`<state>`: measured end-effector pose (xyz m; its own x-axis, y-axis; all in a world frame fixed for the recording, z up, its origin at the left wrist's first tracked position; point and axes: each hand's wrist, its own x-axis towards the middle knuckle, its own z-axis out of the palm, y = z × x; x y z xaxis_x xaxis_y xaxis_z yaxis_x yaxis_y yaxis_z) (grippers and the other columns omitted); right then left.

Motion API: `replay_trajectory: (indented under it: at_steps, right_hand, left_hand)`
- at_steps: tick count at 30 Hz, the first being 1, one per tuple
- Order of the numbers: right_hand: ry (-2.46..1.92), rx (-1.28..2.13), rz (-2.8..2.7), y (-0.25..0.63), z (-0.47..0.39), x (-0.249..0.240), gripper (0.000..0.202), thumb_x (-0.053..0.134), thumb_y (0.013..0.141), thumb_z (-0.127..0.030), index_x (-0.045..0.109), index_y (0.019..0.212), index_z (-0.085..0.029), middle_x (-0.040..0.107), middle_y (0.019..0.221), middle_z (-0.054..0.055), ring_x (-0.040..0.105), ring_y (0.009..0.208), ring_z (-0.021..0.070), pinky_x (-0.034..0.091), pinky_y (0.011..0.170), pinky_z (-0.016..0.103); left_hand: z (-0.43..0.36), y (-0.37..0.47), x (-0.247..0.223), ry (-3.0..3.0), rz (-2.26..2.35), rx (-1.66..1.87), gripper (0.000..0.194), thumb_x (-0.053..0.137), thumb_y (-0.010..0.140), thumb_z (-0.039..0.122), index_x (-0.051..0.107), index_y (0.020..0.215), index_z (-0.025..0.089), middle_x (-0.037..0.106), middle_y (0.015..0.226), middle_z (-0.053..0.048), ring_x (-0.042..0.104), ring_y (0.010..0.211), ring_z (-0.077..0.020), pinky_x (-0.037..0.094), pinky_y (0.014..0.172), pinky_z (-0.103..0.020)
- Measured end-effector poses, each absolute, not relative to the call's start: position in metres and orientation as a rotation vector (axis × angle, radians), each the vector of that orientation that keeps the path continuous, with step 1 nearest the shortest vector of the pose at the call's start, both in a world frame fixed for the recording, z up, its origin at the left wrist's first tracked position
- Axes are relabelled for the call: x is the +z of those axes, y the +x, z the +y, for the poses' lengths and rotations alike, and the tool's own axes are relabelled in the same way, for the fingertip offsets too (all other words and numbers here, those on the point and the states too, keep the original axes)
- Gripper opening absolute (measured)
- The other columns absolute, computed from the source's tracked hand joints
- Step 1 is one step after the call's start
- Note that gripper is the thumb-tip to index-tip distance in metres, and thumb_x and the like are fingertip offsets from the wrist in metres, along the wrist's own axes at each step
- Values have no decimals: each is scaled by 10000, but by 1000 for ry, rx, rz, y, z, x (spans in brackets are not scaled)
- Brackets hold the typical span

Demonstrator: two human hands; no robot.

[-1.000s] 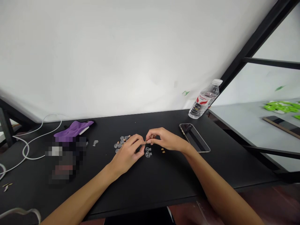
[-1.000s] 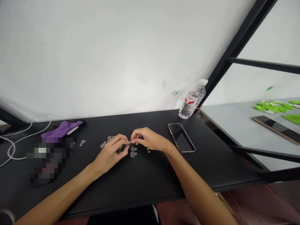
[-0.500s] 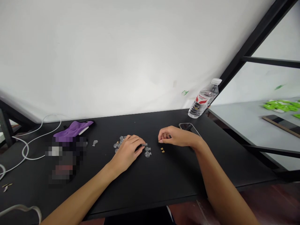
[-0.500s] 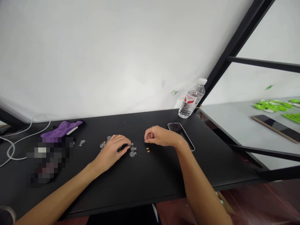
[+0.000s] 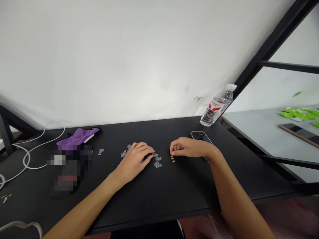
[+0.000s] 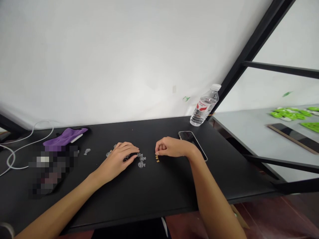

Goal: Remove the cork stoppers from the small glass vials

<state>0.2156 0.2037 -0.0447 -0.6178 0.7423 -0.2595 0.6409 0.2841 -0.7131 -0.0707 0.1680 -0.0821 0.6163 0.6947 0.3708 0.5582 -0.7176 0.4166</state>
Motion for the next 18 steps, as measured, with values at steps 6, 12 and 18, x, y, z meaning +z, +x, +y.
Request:
replay_trajectory:
  at_steps: [6,12,18]
  right_hand:
    - [-1289,1039,-2305,207,207,-52,285,575,962,-422,686,852,-183,569,648,-12,483,594,141,374,559,259]
    - [-1209,1012,-2240,192,205,-60,248,550,989,-387,648,872,-192,521,666,-37,449,614,131,357,592,262]
    - [-1185,1023,-2176,185,205,-65,263,560,988,-413,647,882,-189,503,683,-40,438,627,129,347,600,259]
  left_hand:
    - [173,-105,-64,2541,950,568,89,719,929,299,682,986,242,637,1213,-71,548,1189,-249,451,1024,-410]
    - [172,-116,-58,2515,963,405,145,774,877,273,646,939,247,575,1253,-53,495,1213,-260,449,1024,-426]
    - [170,-111,-59,2508,928,428,119,744,881,197,631,902,230,586,1209,-50,516,1154,-242,452,995,-394]
